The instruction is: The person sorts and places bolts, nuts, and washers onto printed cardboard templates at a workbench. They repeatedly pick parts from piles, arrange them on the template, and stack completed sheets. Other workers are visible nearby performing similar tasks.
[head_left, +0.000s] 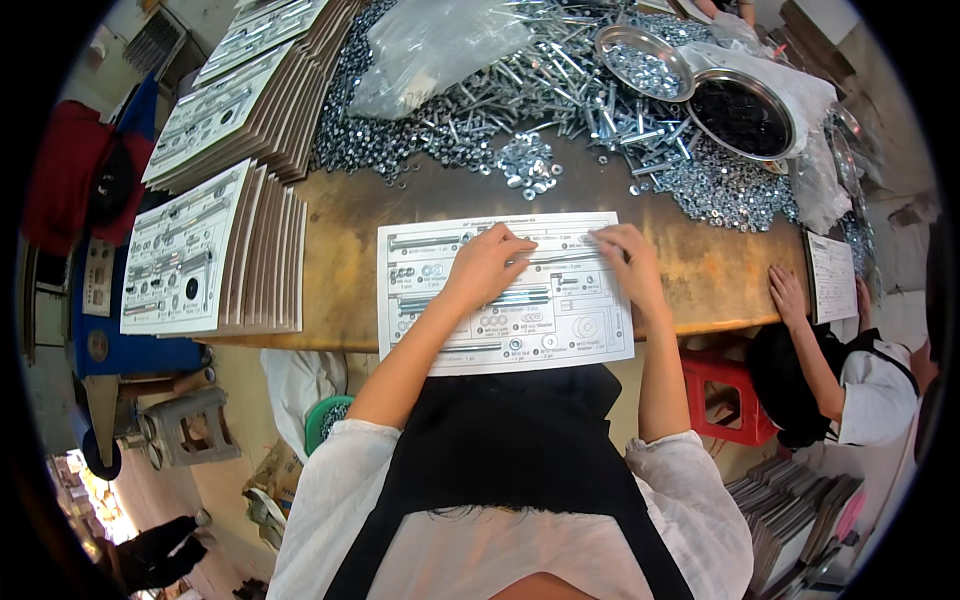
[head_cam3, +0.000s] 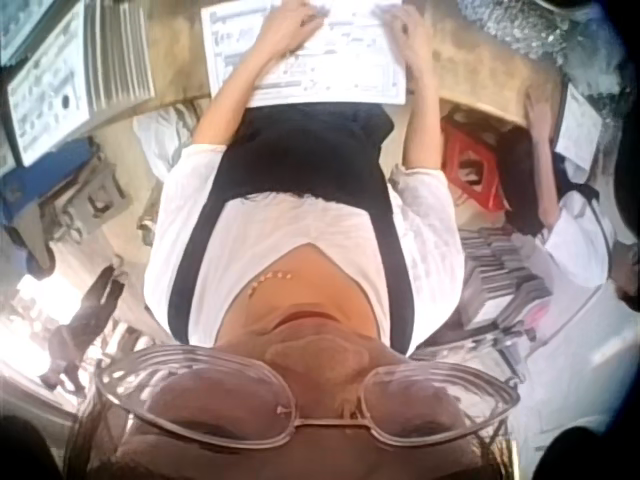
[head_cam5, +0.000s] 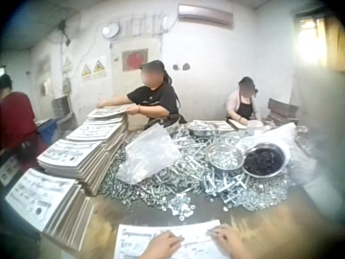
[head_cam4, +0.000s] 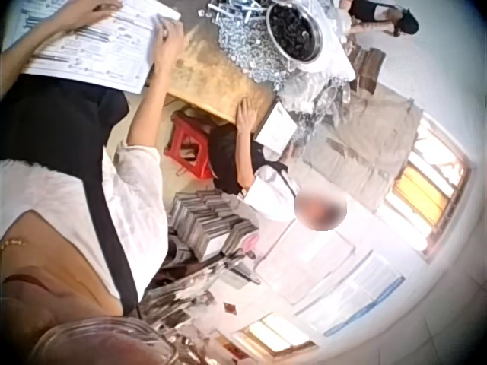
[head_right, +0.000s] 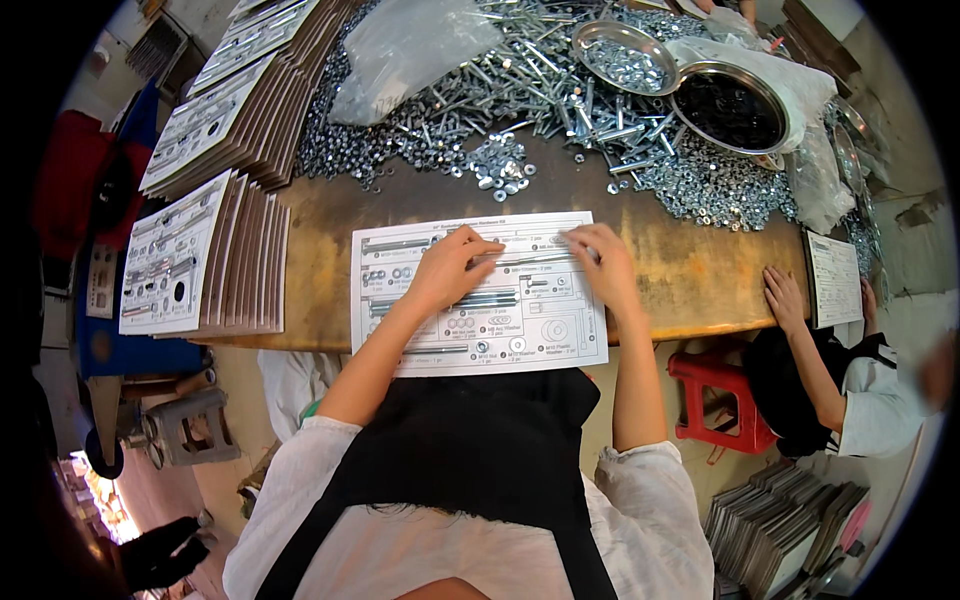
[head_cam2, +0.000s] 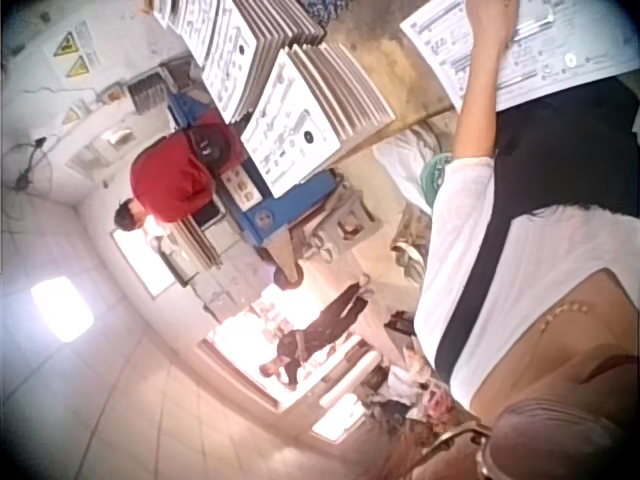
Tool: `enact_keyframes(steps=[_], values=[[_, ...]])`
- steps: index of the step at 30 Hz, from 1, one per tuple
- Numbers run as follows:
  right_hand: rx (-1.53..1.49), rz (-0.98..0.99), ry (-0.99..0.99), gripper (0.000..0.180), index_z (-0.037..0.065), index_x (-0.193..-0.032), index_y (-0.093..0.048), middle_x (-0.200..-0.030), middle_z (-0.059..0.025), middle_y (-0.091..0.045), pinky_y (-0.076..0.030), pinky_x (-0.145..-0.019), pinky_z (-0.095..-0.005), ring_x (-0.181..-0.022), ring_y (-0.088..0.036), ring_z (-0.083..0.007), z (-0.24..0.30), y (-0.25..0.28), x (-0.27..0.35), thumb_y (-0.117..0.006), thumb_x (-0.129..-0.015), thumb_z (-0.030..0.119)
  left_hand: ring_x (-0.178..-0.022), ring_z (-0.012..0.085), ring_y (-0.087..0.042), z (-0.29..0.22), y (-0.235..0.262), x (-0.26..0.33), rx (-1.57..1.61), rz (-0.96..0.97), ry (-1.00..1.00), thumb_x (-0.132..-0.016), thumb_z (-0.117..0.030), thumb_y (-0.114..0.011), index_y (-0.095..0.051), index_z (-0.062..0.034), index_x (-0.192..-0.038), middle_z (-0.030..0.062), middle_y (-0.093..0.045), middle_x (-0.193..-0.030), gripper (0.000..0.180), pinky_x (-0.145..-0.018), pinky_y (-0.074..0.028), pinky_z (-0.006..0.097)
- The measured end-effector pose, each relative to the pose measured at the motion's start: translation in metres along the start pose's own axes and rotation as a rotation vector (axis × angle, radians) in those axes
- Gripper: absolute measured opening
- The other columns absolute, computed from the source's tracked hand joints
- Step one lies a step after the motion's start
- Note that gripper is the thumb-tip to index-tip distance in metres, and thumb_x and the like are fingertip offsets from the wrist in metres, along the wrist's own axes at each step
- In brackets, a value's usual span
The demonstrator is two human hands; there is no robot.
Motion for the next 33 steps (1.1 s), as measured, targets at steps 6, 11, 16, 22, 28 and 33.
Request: enact_keyframes(steps=[6, 11, 16, 22, 28, 33], values=[[0.203, -0.222, -0.122, 0.024, 0.006, -0.107, -0.072, -0.102, -0.0175, -0.067, -0.051, -0.086, -0.039, -0.097, -0.064, -0.0353, -0.054, 0.027, -0.072, -0.056, -0.091, 0.0, -0.083, 0.0216, -0.065, -0.016, 0.009, -0.002, 0.141, -0.092, -0.047, -0.094, -0.015, -0.063, -0.073, -0.0132, -0.112, 0.0056, -0.062, -0.099, 0.02, -0.074, -0.052, 0.032], [0.181, -0.089, 0.012, 0.029, 0.008, -0.112, -0.07, -0.106, -0.0161, -0.068, -0.051, -0.086, -0.0427, -0.099, -0.064, -0.0374, -0.021, -0.022, -0.13, -0.055, -0.089, 0.0, -0.082, 0.0218, -0.064, -0.02, 0.018, 0.013, 0.216, -0.18, -0.075, -0.094, -0.011, -0.061, -0.073, -0.0076, -0.109, 0.0075, -0.063, -0.095, 0.019, -0.074, -0.05, 0.03], [0.576, -0.283, 0.119, 0.024, 0.012, -0.108, -0.062, -0.102, -0.0091, -0.059, -0.056, -0.068, -0.0407, -0.09, -0.066, -0.0294, -0.011, -0.074, -0.191, -0.058, -0.085, 0.005, -0.082, 0.0205, -0.063, -0.017, 0.035, 0.034, 0.252, -0.186, -0.035, -0.094, -0.008, -0.06, -0.073, -0.0065, -0.109, 0.0077, -0.063, -0.092, 0.02, -0.073, -0.049, 0.029], [0.954, -0.198, 0.153, 0.013, 0.01, -0.095, -0.058, -0.099, -0.0074, -0.054, -0.054, -0.062, -0.0326, -0.086, -0.064, -0.0223, -0.027, -0.105, -0.226, -0.064, -0.084, 0.013, -0.081, 0.0208, -0.062, 0.003, 0.061, 0.07, 0.235, -0.218, 0.085, -0.095, -0.011, -0.061, -0.073, -0.0087, -0.109, 0.0072, -0.064, -0.093, 0.019, -0.072, -0.049, 0.03], [0.895, -0.073, 0.105, 0.008, 0.009, -0.095, -0.055, -0.076, -0.0087, -0.068, -0.057, -0.058, -0.0357, -0.068, -0.071, -0.0256, -0.036, -0.118, -0.252, -0.056, -0.089, 0.015, -0.08, 0.0228, -0.063, 0.018, 0.059, 0.085, 0.288, -0.296, 0.064, -0.095, -0.013, -0.061, -0.073, -0.0106, -0.108, 0.0078, -0.064, -0.093, 0.018, -0.07, -0.049, 0.032], [0.893, -0.012, -0.013, 0.01, 0.005, -0.097, -0.053, -0.077, -0.019, -0.071, -0.057, -0.06, -0.0437, -0.066, -0.072, -0.0337, -0.048, -0.098, -0.23, -0.051, -0.091, 0.013, -0.08, 0.0259, -0.063, 0.008, 0.066, 0.081, 0.239, -0.207, 0.058, -0.095, -0.014, -0.062, -0.072, -0.0108, -0.11, 0.0086, -0.064, -0.091, 0.018, -0.072, -0.05, 0.033]])
Point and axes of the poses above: each hand's wrist, its own x-axis away from the middle knuckle, its own y-axis out of the back of the hand, z = x × y, the point moved 1 cm from there along -x, towards the middle knuckle
